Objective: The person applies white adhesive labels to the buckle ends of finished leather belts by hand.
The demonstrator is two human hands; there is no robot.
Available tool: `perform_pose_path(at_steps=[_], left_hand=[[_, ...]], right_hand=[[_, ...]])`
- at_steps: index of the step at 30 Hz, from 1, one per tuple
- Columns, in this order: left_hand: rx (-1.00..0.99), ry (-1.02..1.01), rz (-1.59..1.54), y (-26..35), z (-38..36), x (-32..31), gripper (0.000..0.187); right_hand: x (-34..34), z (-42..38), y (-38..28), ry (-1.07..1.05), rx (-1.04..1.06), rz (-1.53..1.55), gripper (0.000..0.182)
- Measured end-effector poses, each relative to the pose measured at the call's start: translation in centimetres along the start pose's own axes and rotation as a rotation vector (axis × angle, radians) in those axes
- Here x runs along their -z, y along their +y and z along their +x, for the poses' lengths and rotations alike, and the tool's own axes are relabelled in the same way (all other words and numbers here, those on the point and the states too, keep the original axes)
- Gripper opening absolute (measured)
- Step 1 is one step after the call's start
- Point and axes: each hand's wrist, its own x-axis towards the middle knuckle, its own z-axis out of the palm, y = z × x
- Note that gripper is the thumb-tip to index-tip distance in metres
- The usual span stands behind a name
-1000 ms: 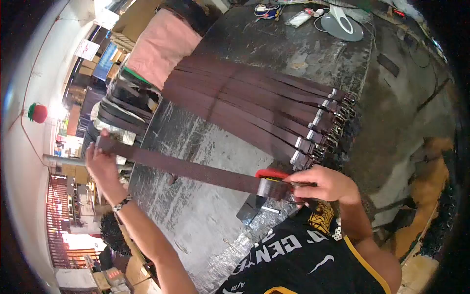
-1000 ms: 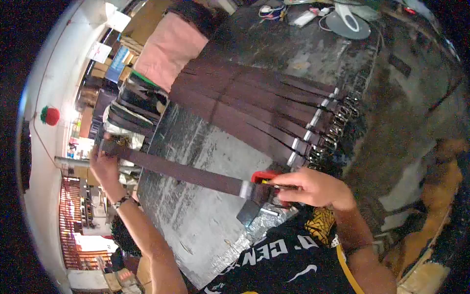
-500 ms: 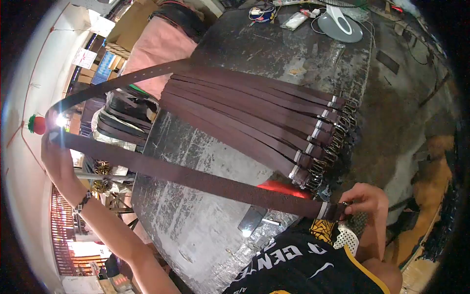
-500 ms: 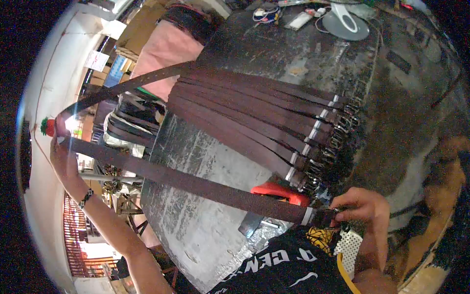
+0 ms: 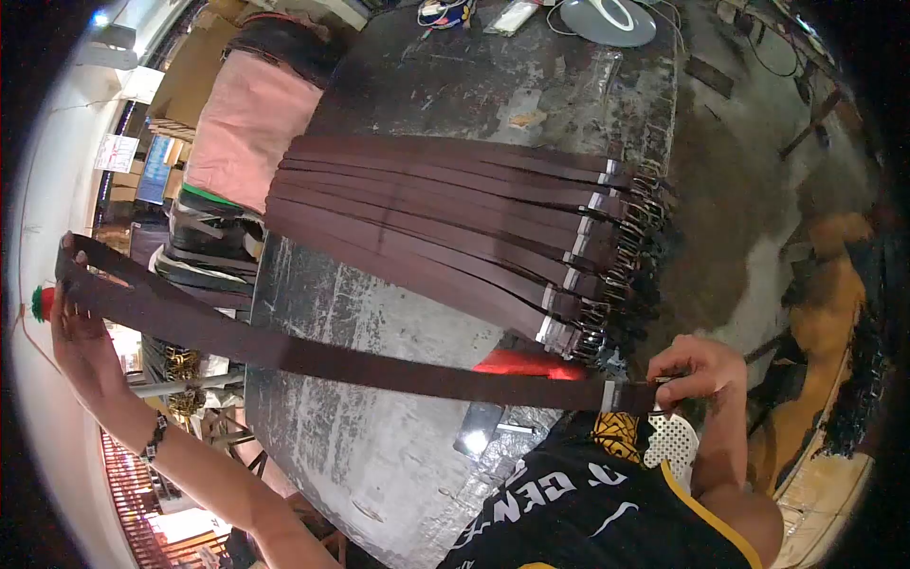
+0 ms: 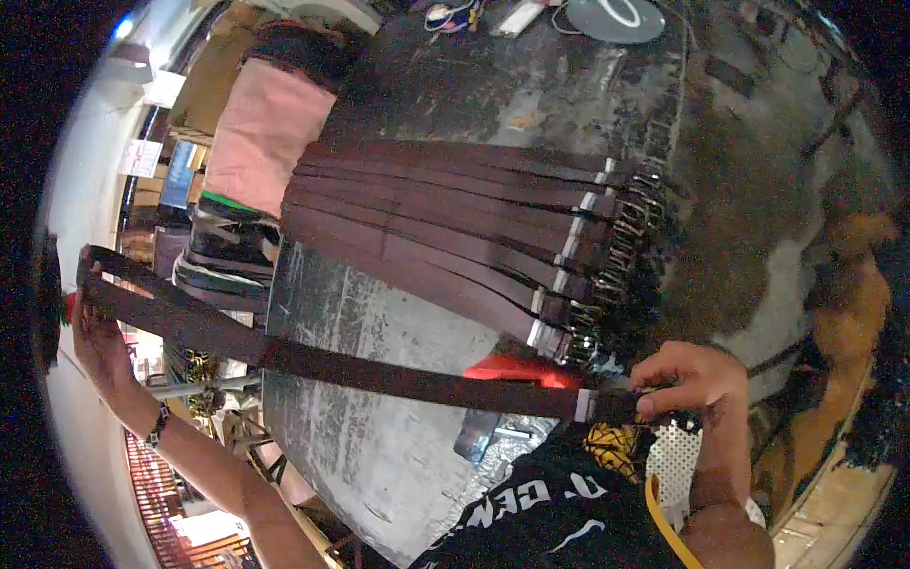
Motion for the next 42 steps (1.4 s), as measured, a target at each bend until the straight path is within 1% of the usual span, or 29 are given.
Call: perform_pose_path(at_steps=[1, 2, 5, 6, 7, 8, 9, 10, 11, 12, 13, 14, 15, 18, 21, 22, 23, 25, 26, 27, 28, 29, 30, 31, 33, 35, 36, 39, 42], left_hand=[[0.029, -0.029, -0.019, -0.4, 0.3, 0.2, 0.049], [0.081, 0.058, -0.028, -1.1, 0.5, 0.2, 0.050], [0.173, 0.117, -0.005, -3.4, 2.3, 1.3, 0.050], [0.157, 0.179, 0.019, -4.5, 3.0, 0.9, 0.048], [0.172, -0.008, 0.041, -6.3, 5.0, 3.8, 0.046], [0.179, -0.197, 0.063, -8.1, 6.9, 6.7, 0.044], [0.233, -0.201, -0.147, -9.4, 8.2, 6.6, 0.042], [0.231, -0.103, 0.017, -10.3, 8.6, 5.3, 0.040], [0.229, -0.004, 0.179, -11.4, 9.1, 4.0, 0.038], [0.373, -0.101, -0.085, -13.8, 12.3, 7.0, 0.037], [0.354, -0.049, -0.068, -14.8, 13.4, 6.5, 0.036], [0.339, 0.003, -0.052, -15.6, 14.3, 5.7, 0.036], [0.325, 0.057, -0.037, -16.3, 15.1, 5.0, 0.036], [0.137, 0.121, -0.061, -16.3, 17.1, 2.2, 0.037], [-0.094, 0.012, 0.218, -19.6, 19.6, 3.6, 0.041], [-0.063, 0.066, 0.166, -20.7, 18.9, 2.2, 0.042], [-0.103, 0.005, 0.325, -22.5, 18.2, 1.7, 0.035], [-0.379, -0.273, 0.956, -28.8, 15.5, 2.7, 0.023], [-0.341, -0.389, 0.990, -32.0, 13.4, 2.8, 0.019], [0.095, -0.449, 0.484, -36.3, 11.2, 3.7, 0.018], [0.498, -0.304, -0.006, -40.7, 9.1, 4.6, 0.018], [0.614, -0.117, 0.270, -38.2, 3.8, -0.3, 0.015], [0.635, -0.132, 0.323, -40.2, 0.6, -1.0, 0.017], [0.605, -0.160, 0.332, -42.8, -2.7, -0.6, 0.020], [0.532, -0.136, 0.311, -45.6, -9.9, -0.5, 0.027], [0.450, -0.074, 0.275, -46.6, -17.6, 0.2, 0.034], [0.663, 0.050, 0.219, -41.4, -20.3, -2.2, 0.043], [0.752, 0.135, 0.191, -38.5, -27.9, -1.1, 0.043], [0.737, 0.219, 0.196, -36.8, -34.7, 1.7, 0.039]], right_hand=[[0.1, 0.1, 0.1, 0.001, -0.006, -0.007, 0.030], [0.3, 0.1, -0.1, 0.010, 0.015, -0.039, 0.029], [0.6, 0.5, -0.5, 0.065, 0.086, -0.121, 0.027], [0.7, 0.8, -0.2, 0.099, 0.111, -0.140, 0.025], [0.8, 1.1, -0.1, 0.130, 0.136, -0.159, 0.024], [0.6, 1.5, -0.5, 0.174, 0.124, -0.080, 0.022], [0.2, 2.2, -1.2, 0.215, 0.114, -0.002, 0.021], [-0.1, 2.9, -1.9, 0.255, 0.104, 0.074, 0.020], [-0.1, 3.6, -2.2, 0.281, 0.098, 0.065, 0.020], [0.1, 4.5, -2.6, 0.308, 0.093, 0.055, 0.020], [0.3, 5.4, -2.8, 0.336, 0.085, 0.046, 0.021], [0.3, 6.4, -3.1, 0.382, 0.161, -0.011, 0.020], [0.4, 7.3, -3.2, 0.412, 0.184, -0.014, 0.020], [1.2, 9.3, -2.7, 0.488, 0.248, -0.016, 0.019], [2.6, 9.9, -1.0, 0.496, 0.206, -0.004, 0.019], [3.1, 10.0, -0.3, 0.544, 0.201, -0.040, 0.019], [3.5, 9.8, 0.7, 0.592, 0.196, -0.074, 0.019], [3.8, 9.0, 1.6, 0.655, 0.168, -0.082, 0.019], [3.8, 8.4, 2.0, 0.672, 0.145, -0.057, 0.019], [3.8, 7.8, 2.3, 0.690, 0.124, -0.033, 0.019], [3.9, 7.2, 2.7, 0.691, 0.108, -0.028, 0.018], [3.9, 6.5, 3.1, 0.696, 0.094, -0.020, 0.018], [3.9, 6.0, 3.5, 0.702, 0.081, -0.009, 0.017], [3.8, 5.6, 3.8, 0.708, 0.073, -0.015, 0.017], [3.6, 5.0, 4.4, 0.719, 0.050, -0.022, 0.018], [3.0, 4.9, 4.0, 0.719, 0.052, -0.030, 0.019], [2.8, 4.8, 3.8, 0.712, 0.051, -0.038, 0.019], [3.2, 5.6, 4.7, 0.672, 0.077, -0.062, 0.020], [4.0, 7.5, 4.5, 0.575, 0.090, -0.162, 0.024]])
